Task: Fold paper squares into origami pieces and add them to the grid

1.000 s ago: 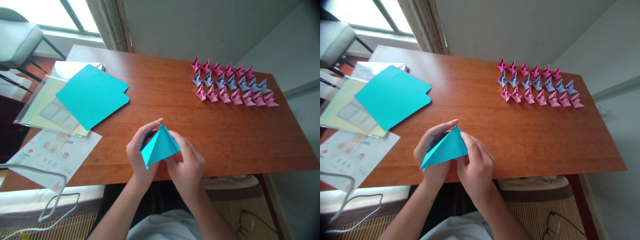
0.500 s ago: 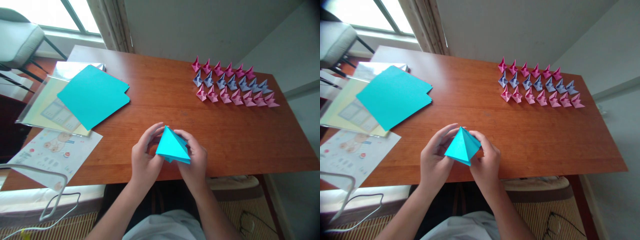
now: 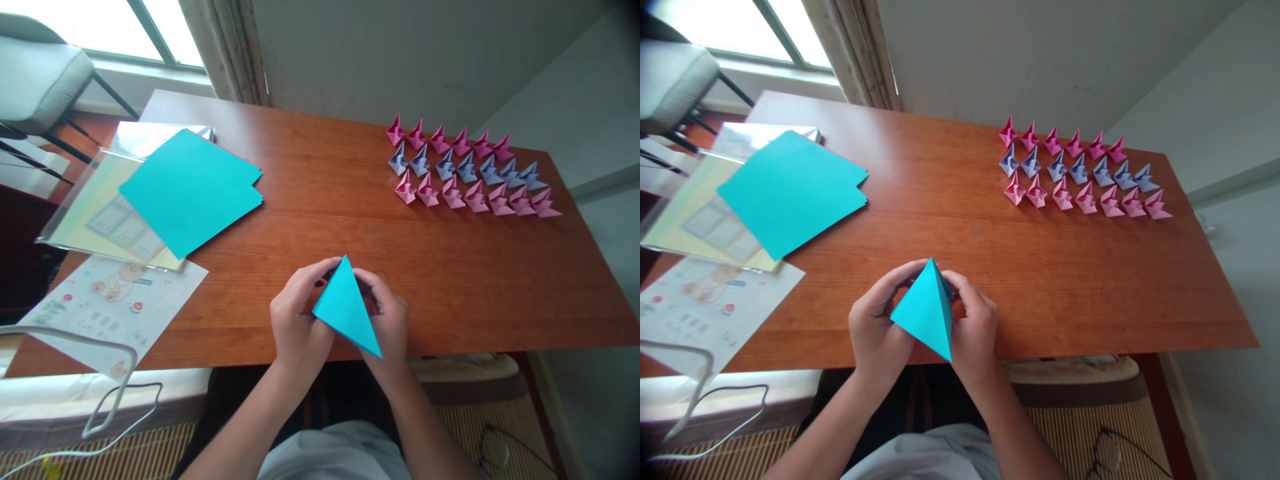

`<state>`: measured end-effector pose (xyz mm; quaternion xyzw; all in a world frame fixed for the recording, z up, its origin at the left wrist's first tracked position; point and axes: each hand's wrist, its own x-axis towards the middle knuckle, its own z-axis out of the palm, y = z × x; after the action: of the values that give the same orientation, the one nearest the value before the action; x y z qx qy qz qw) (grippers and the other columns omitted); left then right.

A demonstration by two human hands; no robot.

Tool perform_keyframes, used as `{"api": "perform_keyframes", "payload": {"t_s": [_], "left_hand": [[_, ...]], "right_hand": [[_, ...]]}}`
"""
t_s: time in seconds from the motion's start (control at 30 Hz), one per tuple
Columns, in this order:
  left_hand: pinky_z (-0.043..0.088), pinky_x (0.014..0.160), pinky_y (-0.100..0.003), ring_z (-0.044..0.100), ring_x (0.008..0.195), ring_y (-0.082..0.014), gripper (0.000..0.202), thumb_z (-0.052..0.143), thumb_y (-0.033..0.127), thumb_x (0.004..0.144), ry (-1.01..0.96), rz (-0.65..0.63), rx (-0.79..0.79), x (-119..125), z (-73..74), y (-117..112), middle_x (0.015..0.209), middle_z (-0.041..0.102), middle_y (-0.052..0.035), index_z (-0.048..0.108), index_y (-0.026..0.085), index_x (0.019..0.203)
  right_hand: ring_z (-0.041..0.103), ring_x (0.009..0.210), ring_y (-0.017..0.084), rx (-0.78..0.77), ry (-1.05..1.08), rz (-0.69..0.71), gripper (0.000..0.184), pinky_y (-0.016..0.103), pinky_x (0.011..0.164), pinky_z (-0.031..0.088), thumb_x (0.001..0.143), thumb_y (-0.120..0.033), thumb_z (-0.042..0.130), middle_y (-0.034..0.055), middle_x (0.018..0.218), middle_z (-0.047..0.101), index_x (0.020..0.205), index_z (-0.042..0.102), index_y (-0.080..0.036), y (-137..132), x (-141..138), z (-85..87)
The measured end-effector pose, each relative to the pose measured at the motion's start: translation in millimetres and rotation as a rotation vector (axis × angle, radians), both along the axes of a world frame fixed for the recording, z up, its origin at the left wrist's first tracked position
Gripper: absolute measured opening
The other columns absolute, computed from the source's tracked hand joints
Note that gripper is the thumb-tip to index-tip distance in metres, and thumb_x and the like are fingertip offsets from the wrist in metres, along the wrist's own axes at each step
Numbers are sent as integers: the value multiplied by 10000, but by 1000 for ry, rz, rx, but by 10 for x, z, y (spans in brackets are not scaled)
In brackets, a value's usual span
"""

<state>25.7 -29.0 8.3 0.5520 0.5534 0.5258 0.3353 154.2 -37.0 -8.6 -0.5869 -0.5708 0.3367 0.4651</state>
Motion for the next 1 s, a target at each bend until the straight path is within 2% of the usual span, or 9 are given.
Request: {"api": "perform_keyframes", "payload": {"t_s": [0.17,0.3,0.43,0.53,0.63,0.8,0.9,1.0], "left_hand": [[572,882,-271,742,1003,-200,421,629,39,817,34,-15,10,-20,23,-16,1137,788,-27,740,214,1183],[566,904,-250,741,1024,-185,444,630,23,818,-31,-63,-19,-47,34,-10,1155,789,-14,735,217,1204],[567,918,-228,739,1061,-180,413,664,59,837,-202,-194,-117,-119,72,49,1185,785,-12,728,219,1213],[577,926,-235,721,1140,-209,359,698,160,882,-365,-316,-243,-194,106,107,1264,757,-57,705,197,1239],[582,924,-244,703,1179,-226,375,680,251,938,-441,-402,-332,-265,107,129,1335,716,-104,655,183,1306],[569,944,-262,693,1161,-212,482,631,227,977,-316,-457,-287,-334,52,70,1396,666,-108,538,240,1449],[565,941,-269,712,1089,-199,570,618,217,980,-193,-463,-228,-360,29,42,1351,684,-93,462,279,1525],[578,899,-274,726,1038,-210,582,616,219,973,-105,-491,-205,-388,23,44,1265,717,-84,468,274,1533]], "right_hand": [[760,895,196,23,-5,0,266,279,771,596,832,-177,671,11,1008,803,1080,720,-257,7,-9,46],[758,879,192,52,-35,-20,271,277,762,595,827,-136,655,7,994,804,1058,733,-255,5,20,70],[750,912,187,97,-76,-30,312,272,787,587,829,-102,658,2,1018,799,1086,734,-261,6,59,84],[738,962,185,111,-81,-58,331,282,827,583,851,-87,645,6,1060,788,1115,727,-270,10,83,88],[732,988,194,113,-95,-75,329,297,839,585,864,-94,645,21,1088,779,1134,721,-265,24,96,121],[734,981,192,110,-186,-19,307,283,838,580,855,-100,660,39,1076,777,1126,720,-230,71,97,236],[737,968,197,66,-211,38,299,274,796,577,853,-92,630,51,1063,777,1113,721,-208,93,97,273],[737,945,206,-3,-199,107,252,289,774,576,888,-132,606,57,1046,778,1096,728,-205,102,111,281]]}}
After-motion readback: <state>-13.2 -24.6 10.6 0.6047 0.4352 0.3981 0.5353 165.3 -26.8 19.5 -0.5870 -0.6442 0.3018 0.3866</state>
